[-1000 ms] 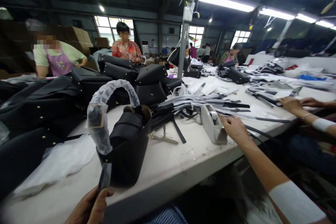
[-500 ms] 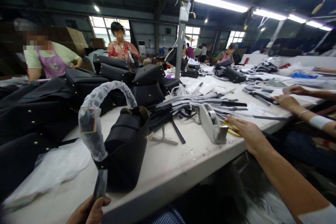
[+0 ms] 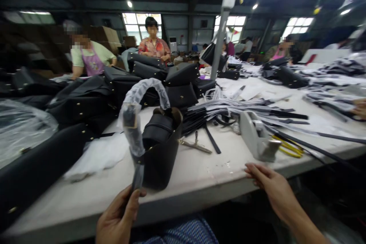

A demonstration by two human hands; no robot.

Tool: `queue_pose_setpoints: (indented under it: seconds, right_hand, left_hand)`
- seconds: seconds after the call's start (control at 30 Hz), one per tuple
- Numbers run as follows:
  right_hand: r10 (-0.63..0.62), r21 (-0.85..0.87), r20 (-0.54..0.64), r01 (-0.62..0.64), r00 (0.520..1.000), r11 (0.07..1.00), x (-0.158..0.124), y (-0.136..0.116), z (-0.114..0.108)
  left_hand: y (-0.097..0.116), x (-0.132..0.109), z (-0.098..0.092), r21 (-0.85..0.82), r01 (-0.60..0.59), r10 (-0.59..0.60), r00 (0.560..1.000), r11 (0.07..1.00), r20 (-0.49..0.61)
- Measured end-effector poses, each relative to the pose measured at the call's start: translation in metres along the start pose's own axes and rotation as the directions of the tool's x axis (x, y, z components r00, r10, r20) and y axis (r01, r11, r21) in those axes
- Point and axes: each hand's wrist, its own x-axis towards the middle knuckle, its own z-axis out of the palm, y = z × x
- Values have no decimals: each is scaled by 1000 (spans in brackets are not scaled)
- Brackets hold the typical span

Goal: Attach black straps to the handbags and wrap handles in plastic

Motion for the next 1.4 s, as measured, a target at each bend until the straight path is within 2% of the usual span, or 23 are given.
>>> queue_pose_setpoints:
  seconds: [0.07,0.13,0.2,0.3,0.37,0.4,0.53,0.67,0.73,0.77,0.83,0.9,0.93,1.0,1.13,1.23,1.4]
  right_hand:
    - [-48,-71,241,67,969,995,-33,-12,39]
    - [-110,-89,463,169,879,982,-71,-35,79]
    - [-138,-17,633,192,762,981,-107,-60,117]
    - [-200,97,750,194,631,976,-141,-87,163]
    - [-236,118,770,231,592,966,-148,-96,185]
    - [-241,103,766,256,596,961,-148,-98,194]
    - [-219,-45,733,367,644,929,-144,-105,209]
    - [-203,-173,747,480,633,860,-140,-110,207]
    - [-191,-153,780,477,596,865,-135,-110,206]
    - [-193,-108,806,459,560,882,-132,-108,206]
    - [-215,9,855,400,472,916,-127,-102,206]
    - [-252,106,874,345,414,933,-124,-93,206]
    - [-269,133,870,331,412,934,-123,-88,207]
    - [-297,150,844,334,447,931,-125,-77,207]
    - [-305,124,750,328,586,936,-134,-62,211]
    - [-267,118,715,266,646,957,-140,-61,214]
    - [-221,117,732,201,644,973,-148,-73,216]
  left_hand:
    - [2,1,0,-9,-19,19,999,1000,46]
    - [4,2,0,-18,-38,39,997,999,69]
    - [7,2,-1,-27,-66,68,995,997,78]
    - [9,-1,-1,-51,-131,134,989,990,70]
    - [9,-1,-1,-74,-172,177,982,982,63]
    - [8,-1,-1,-83,-187,192,979,979,65]
    - [4,0,-1,-85,-224,229,971,971,63]
    - [9,0,-5,-101,-225,234,968,969,87]
    - [13,-1,-7,-146,-167,185,975,975,124]
    - [15,-1,-9,-187,-113,141,979,976,144]
    - [18,-2,-11,-313,65,4,977,948,215]
    - [19,-3,-13,-445,270,-135,940,854,312]
    - [19,-4,-13,-491,358,-186,913,794,364]
    - [20,-5,-14,-539,484,-253,858,689,447]
    - [25,-7,-13,-533,620,-322,771,576,550]
    - [29,-7,-13,-517,633,-330,759,576,562]
    - [30,-5,-14,-511,641,-325,750,573,576]
